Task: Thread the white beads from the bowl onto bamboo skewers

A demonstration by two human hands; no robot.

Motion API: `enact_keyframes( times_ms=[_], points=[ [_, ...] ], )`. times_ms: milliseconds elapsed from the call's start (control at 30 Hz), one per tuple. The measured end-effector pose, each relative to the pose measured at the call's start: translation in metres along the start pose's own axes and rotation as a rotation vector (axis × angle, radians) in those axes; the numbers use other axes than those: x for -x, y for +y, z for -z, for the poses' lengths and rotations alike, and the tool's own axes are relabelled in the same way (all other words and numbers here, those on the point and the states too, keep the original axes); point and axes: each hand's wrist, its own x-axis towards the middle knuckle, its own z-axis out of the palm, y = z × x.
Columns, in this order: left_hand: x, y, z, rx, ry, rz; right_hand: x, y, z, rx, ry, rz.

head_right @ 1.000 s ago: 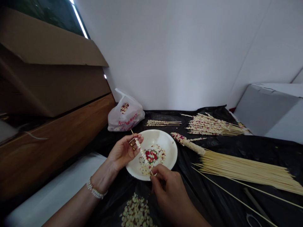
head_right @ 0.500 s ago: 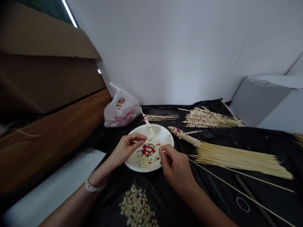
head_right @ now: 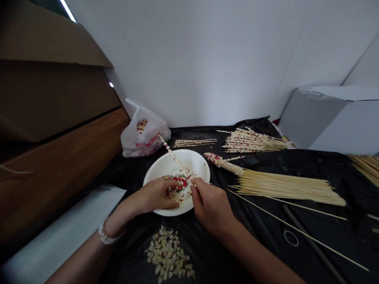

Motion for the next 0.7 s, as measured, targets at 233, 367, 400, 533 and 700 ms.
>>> enact_keyframes(
  times_ms=[233, 367, 400, 533, 700],
  points=[
    [-0.002, -0.004, -0.01, -0.096, -0.03, -0.076, 0.001, 0.0, -0.003, 0.014, 0.01, 0.031],
    [-0.004, -0.006, -0.01, -0.151, -0.111, -0.071, 0.002, 0.0, -0.003, 0.006, 0.021, 0.041],
    [-0.005, -0.007, -0.01, -0.15, -0.114, -0.062, 0.002, 0.0, -0.003, 0.007, 0.025, 0.044],
    [-0.005, -0.011, -0.01, -0.119, -0.106, -0.05, 0.002, -0.001, -0.001, 0.006, 0.007, 0.036],
    [-0.01, -0.007, -0.009, 0.066, 0.047, 0.007, 0.001, 0.0, -0.002, -0.007, 0.015, 0.035]
  ],
)
